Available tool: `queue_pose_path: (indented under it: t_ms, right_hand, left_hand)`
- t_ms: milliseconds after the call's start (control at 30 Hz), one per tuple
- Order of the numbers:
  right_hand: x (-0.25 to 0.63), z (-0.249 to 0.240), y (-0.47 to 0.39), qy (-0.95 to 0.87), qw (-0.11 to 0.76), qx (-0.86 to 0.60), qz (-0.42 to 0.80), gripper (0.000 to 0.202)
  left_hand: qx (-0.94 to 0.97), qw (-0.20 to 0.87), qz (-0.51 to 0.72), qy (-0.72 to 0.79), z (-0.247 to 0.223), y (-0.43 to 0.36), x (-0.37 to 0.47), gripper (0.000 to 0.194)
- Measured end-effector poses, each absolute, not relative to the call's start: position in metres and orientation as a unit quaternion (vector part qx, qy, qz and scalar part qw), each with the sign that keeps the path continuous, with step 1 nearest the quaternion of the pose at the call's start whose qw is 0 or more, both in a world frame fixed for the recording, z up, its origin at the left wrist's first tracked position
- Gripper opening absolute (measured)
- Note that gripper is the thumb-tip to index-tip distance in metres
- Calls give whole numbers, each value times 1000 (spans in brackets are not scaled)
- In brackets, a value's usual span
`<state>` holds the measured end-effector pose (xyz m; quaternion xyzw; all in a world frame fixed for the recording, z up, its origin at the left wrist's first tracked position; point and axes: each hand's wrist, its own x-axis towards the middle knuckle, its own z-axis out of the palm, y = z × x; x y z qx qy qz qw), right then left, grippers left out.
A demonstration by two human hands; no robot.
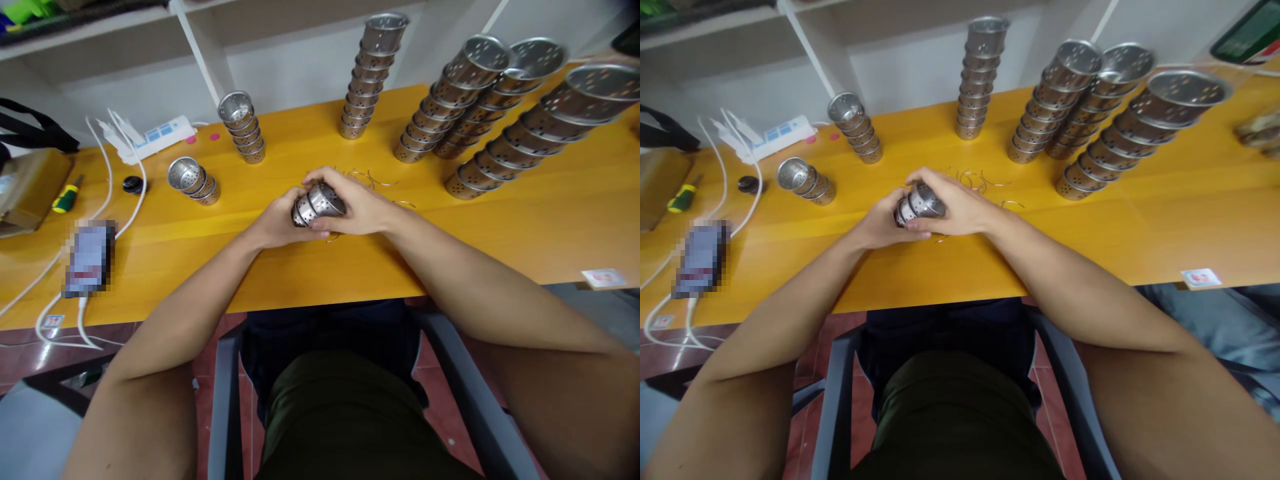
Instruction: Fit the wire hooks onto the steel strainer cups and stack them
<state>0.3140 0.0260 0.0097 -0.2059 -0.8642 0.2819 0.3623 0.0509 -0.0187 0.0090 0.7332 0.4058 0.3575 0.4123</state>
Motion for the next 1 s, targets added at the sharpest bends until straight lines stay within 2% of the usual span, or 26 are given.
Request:
queue_pose_path:
  t_ms: [67,100,233,333,433,533,600,800,933,1000]
  right_hand:
    - [311,11,22,-869,364,-213,260,76]
    - [310,12,20,-870,364,-221,250,69]
    - [311,17,16,-872,379,-221,216,59]
    - [311,18,15,-879,392,-185,197,55]
    - [310,18,14,-883,399,-159,191,57]
    - [310,21,12,-876,420,-144,190,70]
    - [310,23,11,-873,424,-150,191,79]
    - [311,20,21,-841,453,-215,204,93]
    - [332,10,55,-775,528,-296,182,84]
    - [348,3,76,-748,532,-356,175,91]
  left_hand:
    - [732,399,356,422,5,-18,51,113]
    - [731,398,351,428,5,-19,52,112]
    - [732,430,325,416,17,-24,55,84]
    - [726,481,307,383,28,-29,56,73]
    - [700,541,305,353,33,-32,54,75]
    - [650,624,283,329,35,-36,50,83]
    - [636,642,285,320,35,-38,49,89]
    - [630,583,374,350,26,-29,45,79]
    - [635,429,499,404,4,6,18,96]
    - [651,325,533,433,-10,28,-3,109]
